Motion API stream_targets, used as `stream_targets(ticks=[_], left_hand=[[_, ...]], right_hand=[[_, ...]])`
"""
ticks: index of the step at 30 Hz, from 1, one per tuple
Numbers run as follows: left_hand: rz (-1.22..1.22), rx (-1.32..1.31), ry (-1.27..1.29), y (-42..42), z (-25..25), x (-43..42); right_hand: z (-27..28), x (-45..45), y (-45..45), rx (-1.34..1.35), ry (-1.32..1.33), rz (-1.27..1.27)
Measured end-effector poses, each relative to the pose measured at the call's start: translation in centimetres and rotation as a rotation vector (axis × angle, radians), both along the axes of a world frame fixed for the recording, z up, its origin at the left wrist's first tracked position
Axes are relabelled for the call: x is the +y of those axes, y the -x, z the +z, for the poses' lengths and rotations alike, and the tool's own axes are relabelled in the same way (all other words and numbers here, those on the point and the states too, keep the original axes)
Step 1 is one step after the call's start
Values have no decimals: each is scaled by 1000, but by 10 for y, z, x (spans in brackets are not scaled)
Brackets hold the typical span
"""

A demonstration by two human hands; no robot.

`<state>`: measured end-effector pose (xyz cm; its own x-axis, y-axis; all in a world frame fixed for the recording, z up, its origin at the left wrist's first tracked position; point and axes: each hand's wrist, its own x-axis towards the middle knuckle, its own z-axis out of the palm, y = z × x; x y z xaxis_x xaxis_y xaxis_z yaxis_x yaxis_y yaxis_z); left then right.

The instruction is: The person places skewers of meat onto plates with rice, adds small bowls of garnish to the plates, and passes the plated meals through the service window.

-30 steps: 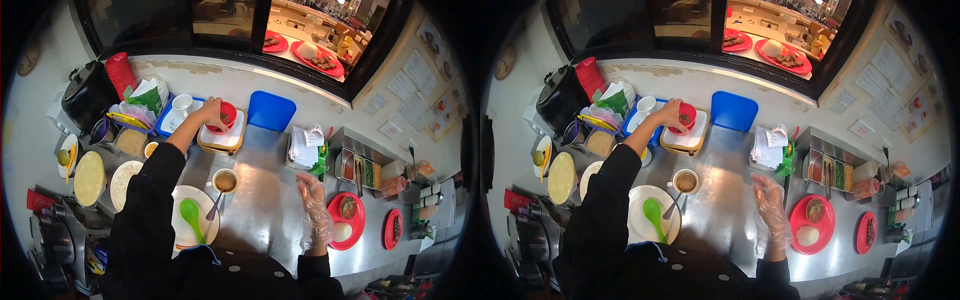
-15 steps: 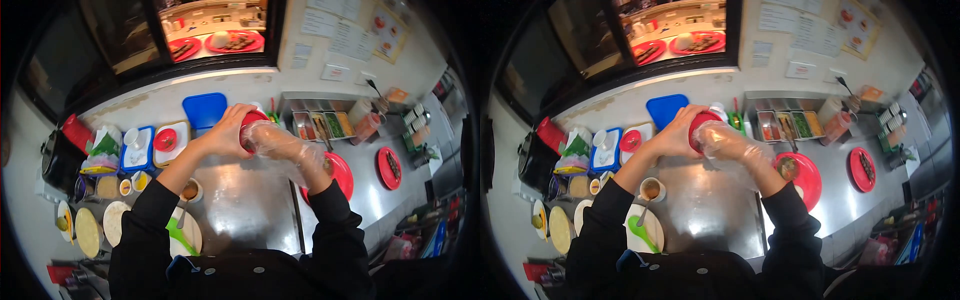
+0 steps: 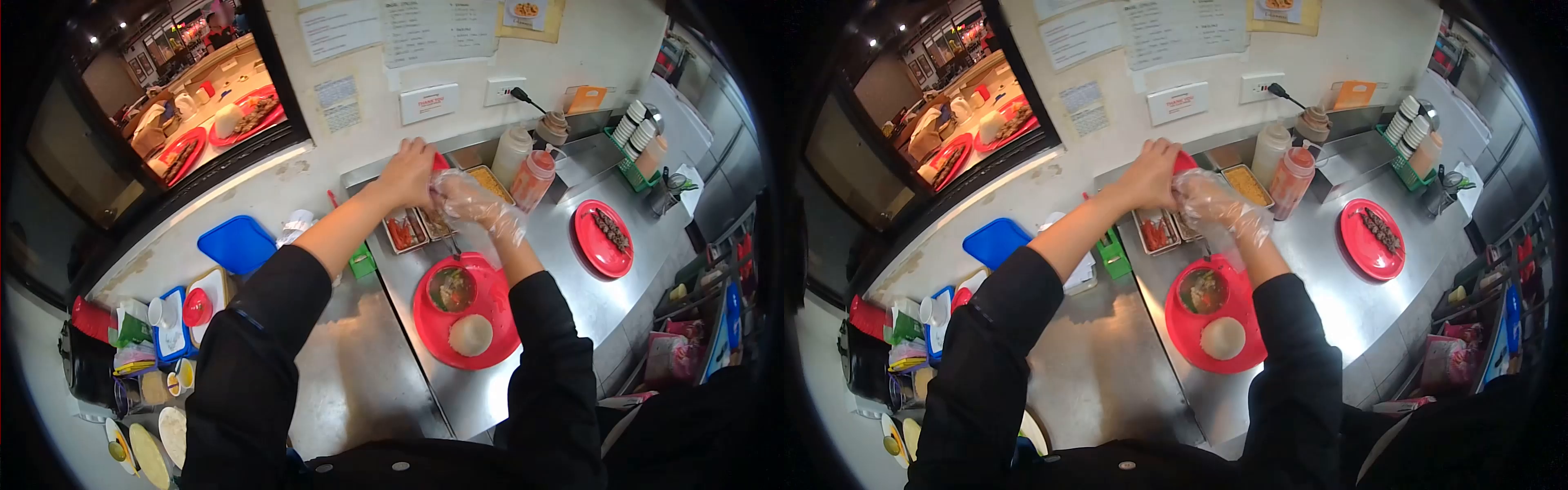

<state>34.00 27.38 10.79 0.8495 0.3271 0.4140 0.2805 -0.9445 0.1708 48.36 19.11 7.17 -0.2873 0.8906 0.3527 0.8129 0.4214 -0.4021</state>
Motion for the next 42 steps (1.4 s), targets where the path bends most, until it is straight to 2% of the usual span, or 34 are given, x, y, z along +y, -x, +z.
stream_targets(ticks=[2, 3, 5, 6, 7, 9, 10, 13, 15, 16, 17, 18, 19, 20, 21, 25, 29, 34, 37, 38, 40, 42], left_hand=[[46, 202, -121, -42, -3, -1], [43, 210, -112, -61, -11, -2], [81, 265, -381, -91, -29, -3], [80, 273, -501, -100, -37, 0], [76, 278, -493, -109, -46, 0], [172, 356, -718, -118, -57, -2], [167, 365, -713, -119, -61, -2], [200, 329, -816, -113, -63, 1], [219, 189, -774, -104, -57, 3], [221, 193, -775, -99, -53, 4], [216, 193, -519, -92, -42, 2], [207, 189, -264, -85, -35, 1], [206, 188, -266, -77, -28, 0], [225, 120, -119, -67, -25, -2], [242, 51, 28, -56, -22, -3], [257, -2, 94, -6, -8, -10], [236, -57, 92, 60, 11, -22], [331, -29, 121, 139, 44, -53], [448, -4, 127, 186, 58, -74], [485, -5, 134, 201, 63, -81], [525, -11, 143, 229, 70, -94], [610, -14, 111, 256, 76, -106]], right_hand=[[-6, 10, -35, -193, 97, -133], [-17, 13, -52, -186, 107, -134], [-34, 14, -73, -211, -45, -184], [-29, 7, -76, -178, 82, -206], [-43, 9, -85, -173, 92, -207], [-74, 14, -103, -102, 54, -155], [-81, 12, -109, -93, 61, -155], [-60, -3, -109, -14, 133, -182], [-53, -7, -114, 290, 25, -244], [-49, -8, -119, 266, 60, -315], [-46, -9, -118, 268, 58, -312], [-43, -11, -117, 142, 144, -380], [-41, -14, -116, 13, 230, -448], [-43, -18, -112, 11, 229, -450], [-49, -21, -108, -101, 191, -435], [-64, -26, -99, -386, 130, -417], [-67, -27, -86, -370, 28, -471], [-61, -23, -81, -214, 22, -489], [-97, 4, -116, -78, 94, -527], [-93, 4, -120, -80, 92, -525], [-80, 0, -124, 266, 137, -568], [-69, -2, -123, 266, 71, -573]])
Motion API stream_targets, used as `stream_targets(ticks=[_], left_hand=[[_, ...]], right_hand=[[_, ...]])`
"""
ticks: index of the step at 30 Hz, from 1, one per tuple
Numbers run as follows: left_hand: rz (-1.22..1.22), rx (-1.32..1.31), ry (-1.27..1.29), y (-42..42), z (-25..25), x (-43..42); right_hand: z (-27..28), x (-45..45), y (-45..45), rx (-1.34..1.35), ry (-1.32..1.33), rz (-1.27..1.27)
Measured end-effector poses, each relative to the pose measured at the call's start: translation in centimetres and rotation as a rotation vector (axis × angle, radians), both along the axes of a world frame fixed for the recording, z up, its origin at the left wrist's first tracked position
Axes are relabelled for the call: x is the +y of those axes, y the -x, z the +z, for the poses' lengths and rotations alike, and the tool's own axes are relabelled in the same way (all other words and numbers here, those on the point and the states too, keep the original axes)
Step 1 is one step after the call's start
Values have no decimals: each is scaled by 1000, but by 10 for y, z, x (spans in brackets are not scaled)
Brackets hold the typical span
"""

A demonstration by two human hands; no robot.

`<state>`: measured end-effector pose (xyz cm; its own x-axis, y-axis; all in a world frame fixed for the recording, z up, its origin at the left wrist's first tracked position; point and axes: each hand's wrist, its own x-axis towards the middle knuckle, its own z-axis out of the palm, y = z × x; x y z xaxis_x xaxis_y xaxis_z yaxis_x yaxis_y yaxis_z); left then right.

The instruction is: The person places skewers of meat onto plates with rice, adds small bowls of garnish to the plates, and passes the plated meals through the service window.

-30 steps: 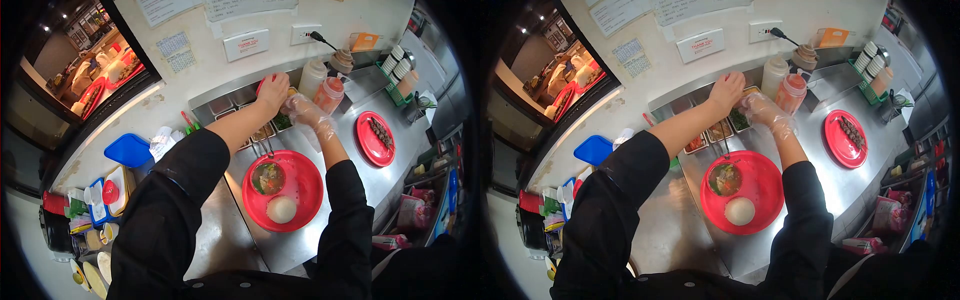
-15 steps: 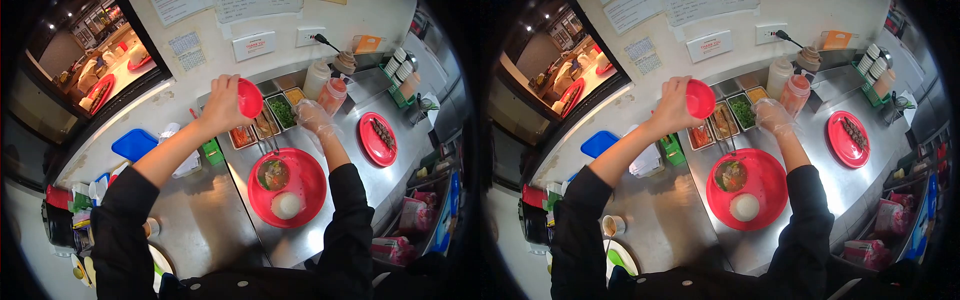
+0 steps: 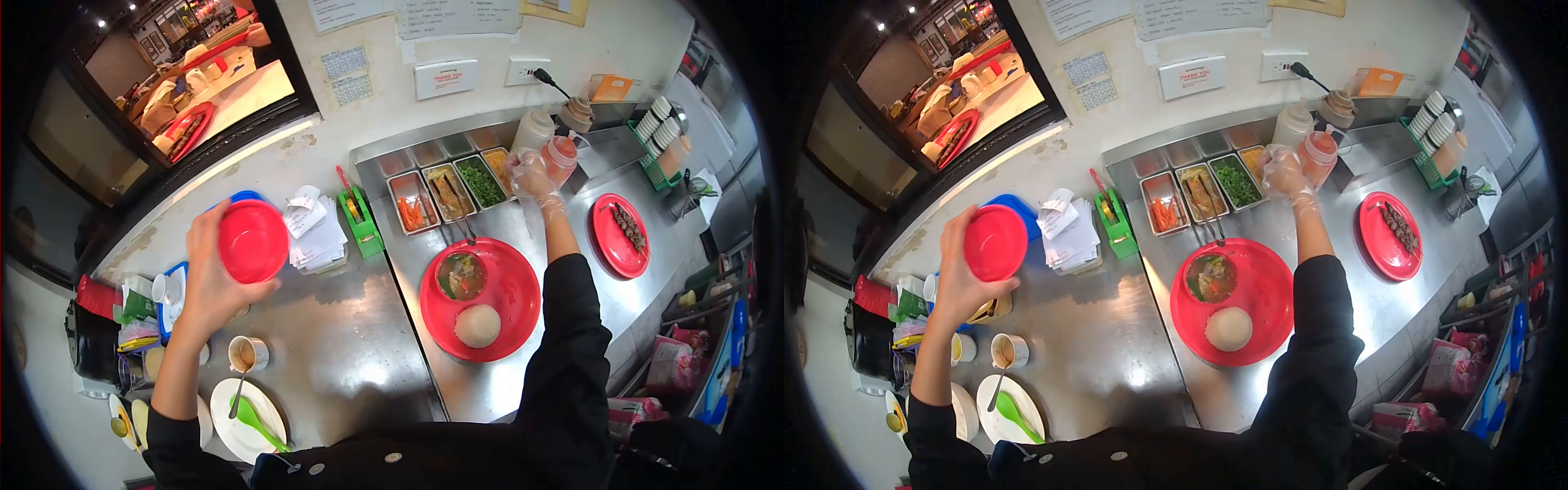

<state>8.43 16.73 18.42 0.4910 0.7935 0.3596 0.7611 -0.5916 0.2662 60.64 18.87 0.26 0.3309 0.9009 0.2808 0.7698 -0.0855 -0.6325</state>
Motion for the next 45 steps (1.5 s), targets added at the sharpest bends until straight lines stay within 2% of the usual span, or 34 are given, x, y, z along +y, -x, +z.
stream_targets(ticks=[2, 4, 5, 7, 11, 13, 14, 15, 17, 18, 20, 21, 22, 23, 25, 27, 29, 31, 32, 33, 34, 35, 36, 37, 39, 40, 41, 43, 45], left_hand=[[64, -25, 2, 25, 3, -11], [168, -81, 8, 46, 4, -24], [180, -86, 7, 57, 3, -28], [232, -70, -45, 86, 3, -37], [435, -112, -60, 138, 3, -62], [479, -104, -95, 168, -1, -73], [532, -119, -104, 183, -2, -80], [590, -135, -113, 198, -3, -86], [672, -108, -106, 238, -13, -91], [692, -163, -118, 261, -25, -89], [759, -244, -113, 285, -35, -92], [804, -273, -94, 287, -34, -88], [843, -261, -65, 307, -47, -78], [874, -255, -35, 327, -62, -68], [738, -570, 276, 339, -77, -51], [761, -540, 353, 330, -75, -47], [871, -273, 203, 339, -109, -34], [849, -216, 138, 337, -134, -23], [812, -142, 75, 334, -140, -19], [813, -146, 71, 330, -142, -18], [759, -243, 101, 325, -143, -17], [705, -340, 129, 322, -144, -17], [678, -384, 145, 319, -142, -19], [651, -427, 159, 318, -140, -23], [642, -456, 166, 322, -142, -30], [638, -462, 191, 324, -141, -37], [634, -470, 219, 328, -141, -42], [642, -462, 253, 335, -144, -49], [620, -494, 311, 329, -146, -54]], right_hand=[[5, 0, 3, -15, -62, -9], [8, 2, 6, 84, -141, 9], [8, 5, 9, 80, -141, 22], [0, 9, 22, -24, 29, 21], [22, 20, 68, 29, -79, 168], [25, 27, 90, -60, -103, 174], [17, 38, 89, -114, 38, 256], [4, 47, 83, -114, 33, 272], [-15, 67, 84, -484, -54, 317], [17, 54, 109, -600, 140, 239], [16, 61, 113, -607, -27, 217], [12, 72, 109, -692, 78, 225], [7, 75, 117, -629, -42, 137], [11, 71, 132, -579, -56, 51], [-15, 77, 124, -715, -71, 116], [11, 68, 179, -1054, -28, 754], [29, 66, 275, -511, -24, 644], [67, 53, 392, -541, 11, 740], [48, 63, 434, -359, -180, 839], [42, 67, 485, -208, -389, 955], [25, 80, 525, -149, -377, 1016], [17, 85, 566, -70, -137, 941], [-10, 104, 599, -233, -385, 864], [-8, 101, 626, 2, -325, 803], [-95, 174, 663, -737, -177, 835], [-89, 182, 662, -741, -184, 844], [-78, 185, 656, 111, 56, 1197], [-56, 170, 656, 1007, 330, 1397], [-15, 129, 652, 471, 70, 783]])
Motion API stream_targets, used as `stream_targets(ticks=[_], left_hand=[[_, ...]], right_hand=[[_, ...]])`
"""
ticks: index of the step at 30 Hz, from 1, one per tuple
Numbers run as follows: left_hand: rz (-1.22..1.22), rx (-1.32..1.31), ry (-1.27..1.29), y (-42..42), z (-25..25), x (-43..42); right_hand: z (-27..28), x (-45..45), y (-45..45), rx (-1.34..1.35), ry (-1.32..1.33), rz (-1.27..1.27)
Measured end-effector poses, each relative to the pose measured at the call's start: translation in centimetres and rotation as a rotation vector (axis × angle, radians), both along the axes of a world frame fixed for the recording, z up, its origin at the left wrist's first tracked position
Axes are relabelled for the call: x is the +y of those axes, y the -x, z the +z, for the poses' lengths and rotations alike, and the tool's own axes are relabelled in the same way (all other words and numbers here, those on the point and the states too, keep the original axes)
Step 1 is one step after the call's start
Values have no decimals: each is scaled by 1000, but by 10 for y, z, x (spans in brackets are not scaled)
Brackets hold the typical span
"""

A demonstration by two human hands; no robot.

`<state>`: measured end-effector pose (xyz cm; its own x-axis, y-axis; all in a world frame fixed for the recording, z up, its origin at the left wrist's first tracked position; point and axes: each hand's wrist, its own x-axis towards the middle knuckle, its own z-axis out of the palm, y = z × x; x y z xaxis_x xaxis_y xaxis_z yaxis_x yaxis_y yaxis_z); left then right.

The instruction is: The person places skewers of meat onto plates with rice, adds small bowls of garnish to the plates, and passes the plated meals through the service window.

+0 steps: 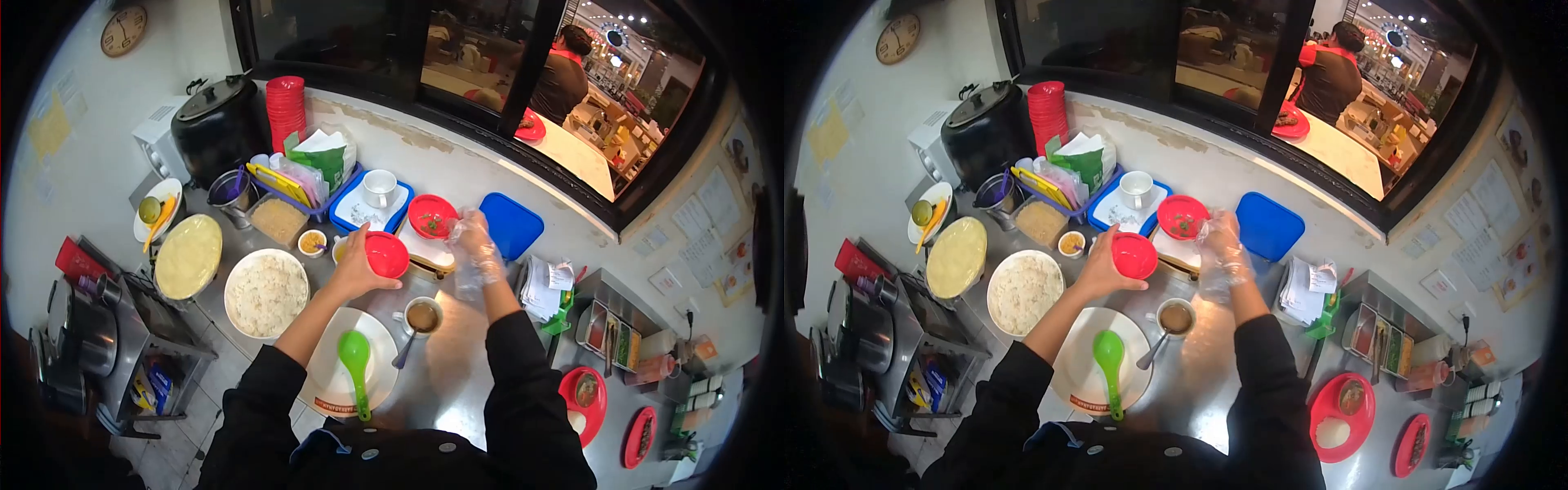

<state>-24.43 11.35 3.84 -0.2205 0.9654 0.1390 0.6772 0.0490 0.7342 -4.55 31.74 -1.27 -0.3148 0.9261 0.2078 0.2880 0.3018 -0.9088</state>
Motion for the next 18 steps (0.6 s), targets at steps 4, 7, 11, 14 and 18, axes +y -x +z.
stream_targets(ticks=[4, 7, 11, 14, 18], left_hand=[[-152, -213, -169, -53, 13, 8], [-245, -188, -250, -108, 36, 10], [-379, -279, -273, -170, 49, 9], [-511, -316, -328, -215, 58, 8], [-577, -240, -393, -269, 61, 9]], right_hand=[[98, -90, -36, 26, 85, 11], [132, -126, -81, -322, 14, 30], [162, -168, -149, -133, 156, 2], [154, -179, -204, -102, 167, -64], [143, -188, -265, 299, 239, -156]])
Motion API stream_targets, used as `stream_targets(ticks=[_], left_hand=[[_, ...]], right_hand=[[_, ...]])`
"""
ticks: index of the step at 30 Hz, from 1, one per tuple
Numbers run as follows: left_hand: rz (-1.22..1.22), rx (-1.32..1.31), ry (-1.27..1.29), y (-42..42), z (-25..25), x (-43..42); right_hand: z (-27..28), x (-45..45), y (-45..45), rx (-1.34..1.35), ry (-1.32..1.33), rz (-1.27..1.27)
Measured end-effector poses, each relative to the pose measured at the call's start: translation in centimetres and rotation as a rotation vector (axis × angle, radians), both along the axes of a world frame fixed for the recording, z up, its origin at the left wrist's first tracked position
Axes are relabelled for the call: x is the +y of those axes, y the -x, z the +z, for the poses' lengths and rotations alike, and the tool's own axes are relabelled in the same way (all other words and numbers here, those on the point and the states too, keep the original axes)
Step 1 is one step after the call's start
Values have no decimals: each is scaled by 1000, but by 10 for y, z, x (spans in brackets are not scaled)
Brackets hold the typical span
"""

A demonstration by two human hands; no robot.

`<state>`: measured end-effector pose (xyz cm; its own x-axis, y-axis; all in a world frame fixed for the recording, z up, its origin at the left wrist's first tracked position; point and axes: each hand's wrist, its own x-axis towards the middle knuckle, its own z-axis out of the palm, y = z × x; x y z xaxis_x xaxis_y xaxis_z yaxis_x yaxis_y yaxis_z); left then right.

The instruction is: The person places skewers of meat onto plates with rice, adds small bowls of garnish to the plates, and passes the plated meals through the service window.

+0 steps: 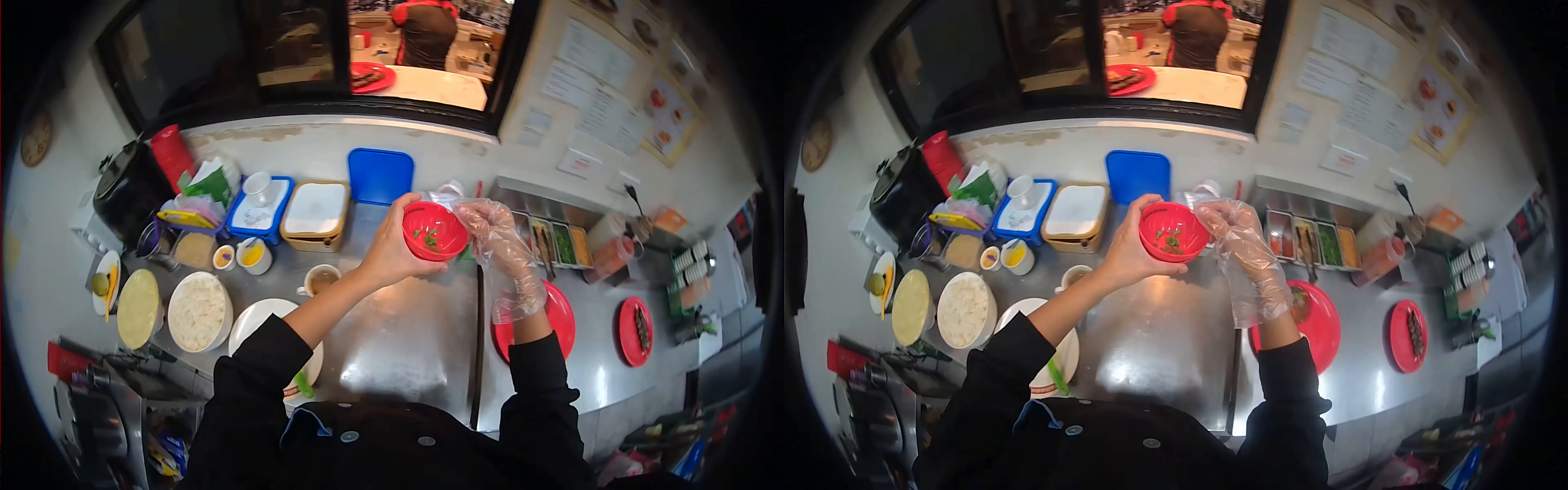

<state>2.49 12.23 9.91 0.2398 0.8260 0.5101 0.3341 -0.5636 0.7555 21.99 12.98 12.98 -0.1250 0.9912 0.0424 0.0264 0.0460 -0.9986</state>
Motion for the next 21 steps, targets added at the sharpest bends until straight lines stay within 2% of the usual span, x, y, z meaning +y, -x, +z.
stream_targets(ticks=[1, 2, 4, 6, 8, 10, 13, 16, 17, 19, 21], left_hand=[[-24, -17, -7, -13, -1, 1], [-45, -12, -5, -24, 0, 0], [-123, 13, -163, -45, 1, -3], [-177, 36, -160, -63, 3, -6], [-224, 62, -152, -78, 4, -10], [-251, 62, -184, -90, 4, -12], [-245, 49, -165, -99, 2, -15], [-252, 73, -170, -100, -1, -15], [-269, 82, -187, -99, -1, -15], [-215, 109, -213, -91, -6, -11], [-158, 139, -247, -80, -4, -5]], right_hand=[[11, -9, -11, -122, -13, -54], [6, -10, -23, -117, -10, -75], [-7, -9, -45, -320, -314, -160], [10, -25, -53, -409, -395, -193], [15, -35, -60, -607, -637, -262], [9, -35, -72, -580, -619, -331], [3, -37, -97, -533, -458, -195], [-5, -38, -102, -495, -346, -169], [-5, -42, -102, -493, -342, -165], [3, -57, -98, -606, -593, -304], [5, -83, -98, -650, -443, -147]])
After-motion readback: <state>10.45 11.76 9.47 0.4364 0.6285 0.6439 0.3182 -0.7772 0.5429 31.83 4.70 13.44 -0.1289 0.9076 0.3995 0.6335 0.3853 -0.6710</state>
